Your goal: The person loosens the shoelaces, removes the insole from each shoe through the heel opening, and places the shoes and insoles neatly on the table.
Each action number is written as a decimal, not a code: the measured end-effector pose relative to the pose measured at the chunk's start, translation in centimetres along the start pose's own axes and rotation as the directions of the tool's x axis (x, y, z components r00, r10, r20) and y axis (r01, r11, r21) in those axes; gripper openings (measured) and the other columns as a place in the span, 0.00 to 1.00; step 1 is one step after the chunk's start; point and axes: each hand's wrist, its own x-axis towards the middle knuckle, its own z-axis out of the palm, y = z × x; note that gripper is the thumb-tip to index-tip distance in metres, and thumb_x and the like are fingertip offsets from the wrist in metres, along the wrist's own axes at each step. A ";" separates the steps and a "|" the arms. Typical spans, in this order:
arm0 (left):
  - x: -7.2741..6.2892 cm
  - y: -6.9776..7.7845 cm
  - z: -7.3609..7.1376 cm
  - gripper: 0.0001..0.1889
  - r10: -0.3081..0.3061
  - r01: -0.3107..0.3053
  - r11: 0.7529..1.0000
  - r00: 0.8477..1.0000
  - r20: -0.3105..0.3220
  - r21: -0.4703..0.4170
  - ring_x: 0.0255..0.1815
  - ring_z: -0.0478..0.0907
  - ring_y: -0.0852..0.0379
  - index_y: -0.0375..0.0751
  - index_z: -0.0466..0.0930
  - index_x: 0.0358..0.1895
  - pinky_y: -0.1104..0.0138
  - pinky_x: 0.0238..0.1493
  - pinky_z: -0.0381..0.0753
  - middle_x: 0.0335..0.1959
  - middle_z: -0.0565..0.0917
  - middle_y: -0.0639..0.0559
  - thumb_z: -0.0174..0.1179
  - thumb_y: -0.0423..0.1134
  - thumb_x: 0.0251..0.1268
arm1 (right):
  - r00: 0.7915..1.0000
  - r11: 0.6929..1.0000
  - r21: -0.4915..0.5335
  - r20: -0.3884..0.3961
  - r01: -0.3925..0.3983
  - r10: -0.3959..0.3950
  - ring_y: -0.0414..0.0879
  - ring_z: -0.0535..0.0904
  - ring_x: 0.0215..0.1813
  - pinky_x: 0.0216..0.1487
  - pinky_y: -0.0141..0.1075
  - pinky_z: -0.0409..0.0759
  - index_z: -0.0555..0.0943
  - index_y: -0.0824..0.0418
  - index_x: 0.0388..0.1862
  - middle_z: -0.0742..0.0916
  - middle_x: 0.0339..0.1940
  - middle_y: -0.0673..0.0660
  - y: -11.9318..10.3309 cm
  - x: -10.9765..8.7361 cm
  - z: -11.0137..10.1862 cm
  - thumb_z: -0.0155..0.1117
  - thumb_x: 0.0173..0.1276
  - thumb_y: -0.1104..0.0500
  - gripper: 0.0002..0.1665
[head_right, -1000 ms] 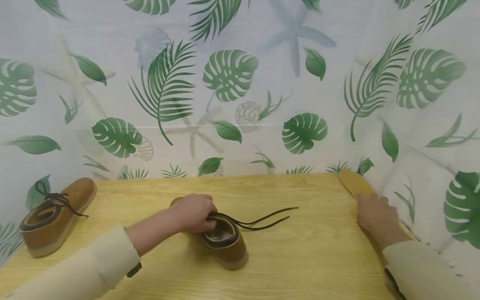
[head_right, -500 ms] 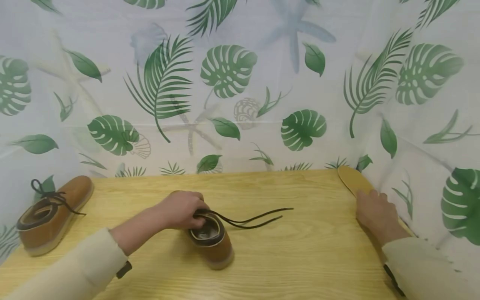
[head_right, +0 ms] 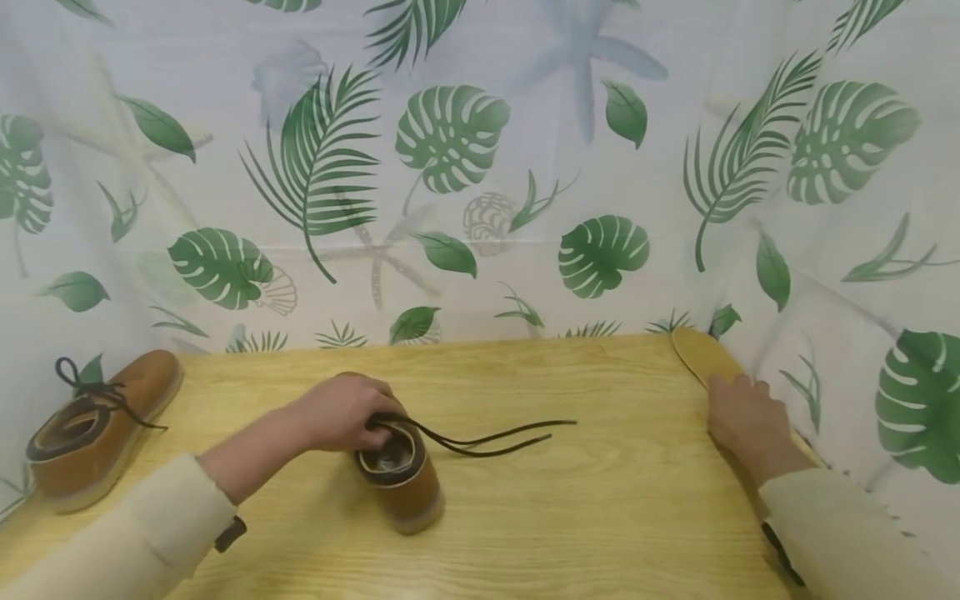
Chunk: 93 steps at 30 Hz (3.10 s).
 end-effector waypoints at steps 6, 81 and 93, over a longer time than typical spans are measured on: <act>-0.6 -1.1 0.2 0.11 0.039 -0.039 0.999 0.999 -0.032 0.001 0.36 0.81 0.57 0.54 0.88 0.44 0.59 0.41 0.80 0.38 0.84 0.56 0.63 0.44 0.58 | 1.000 1.000 -0.010 -0.010 -0.002 0.002 0.76 0.72 0.41 0.33 0.66 0.74 0.69 0.71 0.47 0.75 0.39 0.78 -0.2 -0.1 -0.2 0.38 0.73 0.63 0.14; -7.1 -9.2 2.7 0.24 0.000 -0.002 1.000 0.990 -0.144 -0.016 0.33 0.77 0.58 0.51 0.83 0.32 0.63 0.33 0.78 0.33 0.79 0.56 0.55 0.14 0.41 | 0.999 1.000 0.001 -0.025 -0.028 0.028 0.75 0.71 0.40 0.31 0.63 0.73 0.69 0.73 0.47 0.74 0.37 0.77 -0.8 -0.6 0.6 0.40 0.71 0.65 0.14; -8.0 -9.7 3.5 0.25 -0.028 0.036 0.998 0.982 -0.185 0.045 0.33 0.79 0.56 0.50 0.82 0.32 0.61 0.31 0.80 0.34 0.79 0.55 0.58 0.14 0.36 | 0.998 1.000 -0.005 -0.053 -0.017 0.016 0.75 0.71 0.40 0.31 0.63 0.74 0.69 0.73 0.46 0.74 0.37 0.77 -0.8 -0.5 0.9 0.41 0.69 0.66 0.13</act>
